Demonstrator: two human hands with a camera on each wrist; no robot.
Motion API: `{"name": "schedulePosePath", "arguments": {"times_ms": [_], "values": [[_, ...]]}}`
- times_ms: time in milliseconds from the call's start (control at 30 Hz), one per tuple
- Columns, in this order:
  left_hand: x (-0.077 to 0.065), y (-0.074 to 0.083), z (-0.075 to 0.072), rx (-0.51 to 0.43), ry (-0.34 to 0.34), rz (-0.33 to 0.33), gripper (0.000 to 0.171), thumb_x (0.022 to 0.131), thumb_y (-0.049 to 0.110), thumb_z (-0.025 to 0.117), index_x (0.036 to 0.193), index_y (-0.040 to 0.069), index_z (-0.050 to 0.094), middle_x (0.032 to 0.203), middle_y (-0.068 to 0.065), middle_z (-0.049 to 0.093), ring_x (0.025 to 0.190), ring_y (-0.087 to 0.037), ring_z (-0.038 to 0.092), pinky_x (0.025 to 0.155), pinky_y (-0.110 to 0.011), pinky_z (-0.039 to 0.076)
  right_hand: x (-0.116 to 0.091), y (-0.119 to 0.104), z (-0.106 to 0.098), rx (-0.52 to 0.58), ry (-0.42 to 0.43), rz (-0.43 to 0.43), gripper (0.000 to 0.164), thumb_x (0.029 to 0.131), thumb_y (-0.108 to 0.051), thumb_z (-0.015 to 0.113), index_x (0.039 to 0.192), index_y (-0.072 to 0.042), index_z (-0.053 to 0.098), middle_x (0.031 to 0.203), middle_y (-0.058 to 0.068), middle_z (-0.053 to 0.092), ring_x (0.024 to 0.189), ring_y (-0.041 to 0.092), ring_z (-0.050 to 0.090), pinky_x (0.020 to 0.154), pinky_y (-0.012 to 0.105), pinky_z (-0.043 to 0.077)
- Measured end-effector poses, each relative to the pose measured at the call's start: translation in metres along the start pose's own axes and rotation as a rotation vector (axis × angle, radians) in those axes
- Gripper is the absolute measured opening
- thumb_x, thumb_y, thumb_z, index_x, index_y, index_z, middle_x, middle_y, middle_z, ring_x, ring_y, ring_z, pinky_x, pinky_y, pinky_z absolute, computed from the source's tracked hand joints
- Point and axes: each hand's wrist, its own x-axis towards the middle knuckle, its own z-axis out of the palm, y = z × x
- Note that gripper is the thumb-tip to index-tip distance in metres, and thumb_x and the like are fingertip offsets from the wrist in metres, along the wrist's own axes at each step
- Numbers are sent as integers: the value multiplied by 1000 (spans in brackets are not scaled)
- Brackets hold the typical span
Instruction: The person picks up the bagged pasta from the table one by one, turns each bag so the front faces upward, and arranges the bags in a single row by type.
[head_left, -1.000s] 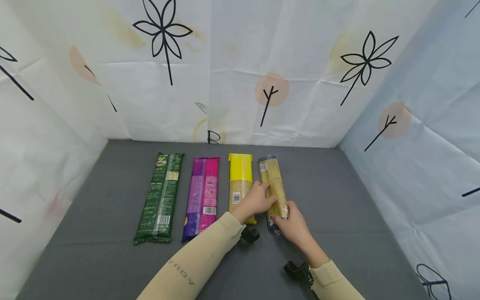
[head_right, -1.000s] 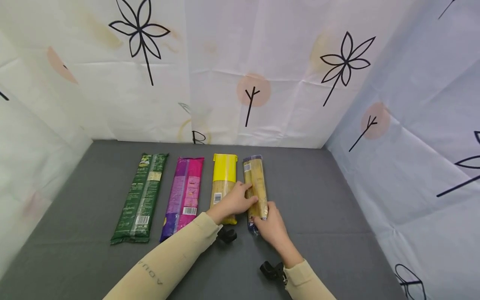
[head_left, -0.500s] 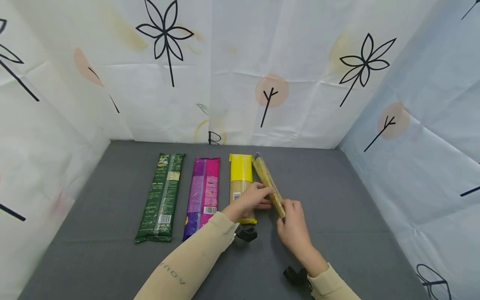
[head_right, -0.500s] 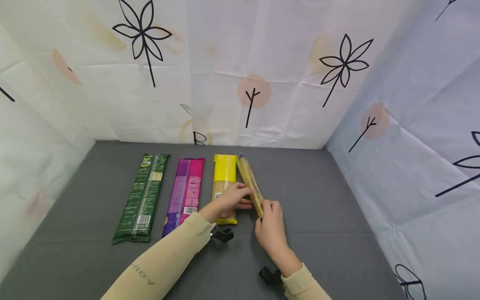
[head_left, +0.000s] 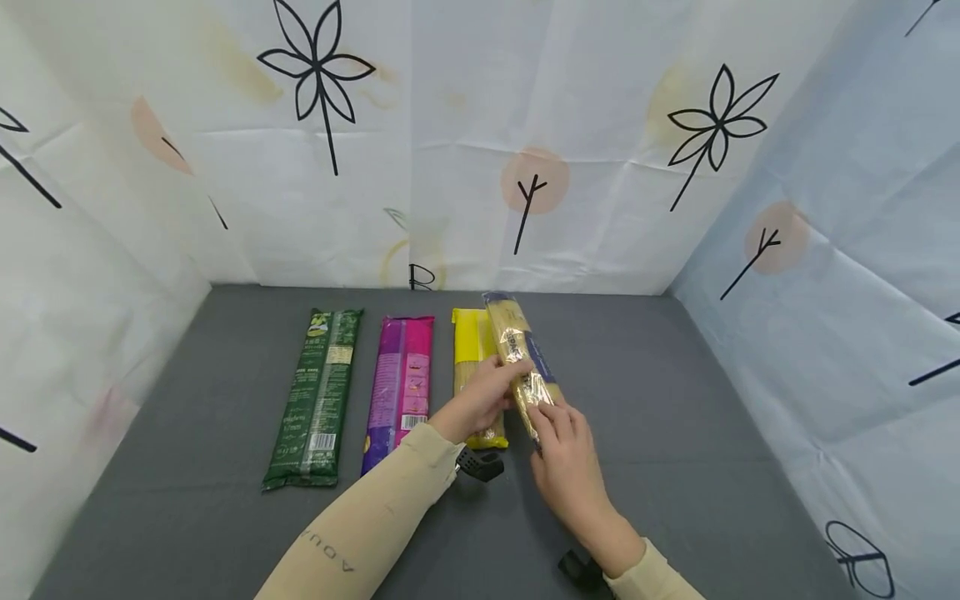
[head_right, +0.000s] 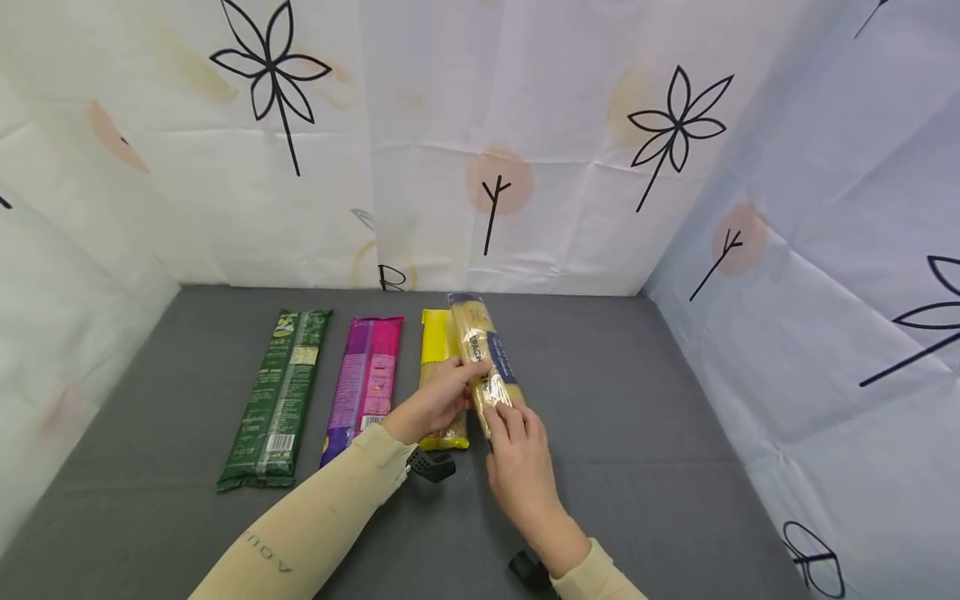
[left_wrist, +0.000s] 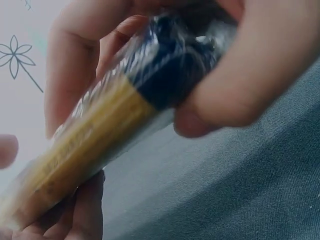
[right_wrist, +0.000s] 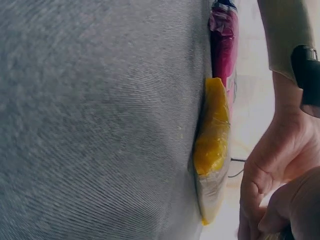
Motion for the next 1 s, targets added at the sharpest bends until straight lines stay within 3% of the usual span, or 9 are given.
{"name": "schedulePosePath", "arguments": {"times_ms": [233, 433, 567, 667, 767, 1000], "values": [[-2, -1, -4, 25, 51, 11, 62, 92, 23, 67, 140, 4, 33, 130, -20, 51, 112, -32, 59, 92, -43, 50, -3, 2, 6, 74, -34, -128, 53, 74, -7, 76, 124, -3, 60, 127, 17, 52, 124, 42, 42, 99, 56, 38], [-4, 0, -8, 13, 31, 50, 46, 95, 17, 64, 133, 11, 39, 121, -14, 58, 103, -28, 63, 86, -44, 53, 1, 11, 4, 210, -38, -91, 41, 80, -14, 77, 117, -4, 63, 122, 12, 54, 120, 33, 46, 97, 50, 41], [-5, -1, -9, 26, 19, 52, 43, 96, 17, 62, 133, 10, 39, 120, -14, 58, 103, -28, 63, 86, -44, 53, 6, 18, 2, 256, -24, -28, 43, 83, -12, 74, 123, -3, 59, 122, 11, 53, 114, 29, 49, 92, 47, 45], [-5, -2, -9, 24, 15, 44, 42, 97, 16, 60, 132, 9, 39, 120, -15, 58, 103, -28, 63, 85, -44, 54, 8, 24, 2, 300, -44, 58, 48, 88, -14, 70, 131, -3, 53, 124, 12, 51, 113, 27, 50, 90, 45, 46], [-6, -3, -8, 23, 3, 36, 41, 98, 15, 59, 133, 9, 38, 120, -15, 59, 103, -29, 63, 85, -45, 53, 7, 29, 3, 418, -106, 210, 54, 92, -20, 67, 139, -3, 44, 126, 13, 49, 111, 25, 52, 89, 43, 49], [-7, -6, -9, 52, -28, 35, 41, 98, 15, 59, 134, 10, 40, 119, -14, 59, 102, -27, 64, 86, -44, 53, 11, 38, 4, 907, -300, 710, 54, 100, -34, 55, 144, -8, 38, 127, 17, 57, 109, 29, 60, 88, 44, 50]]}}
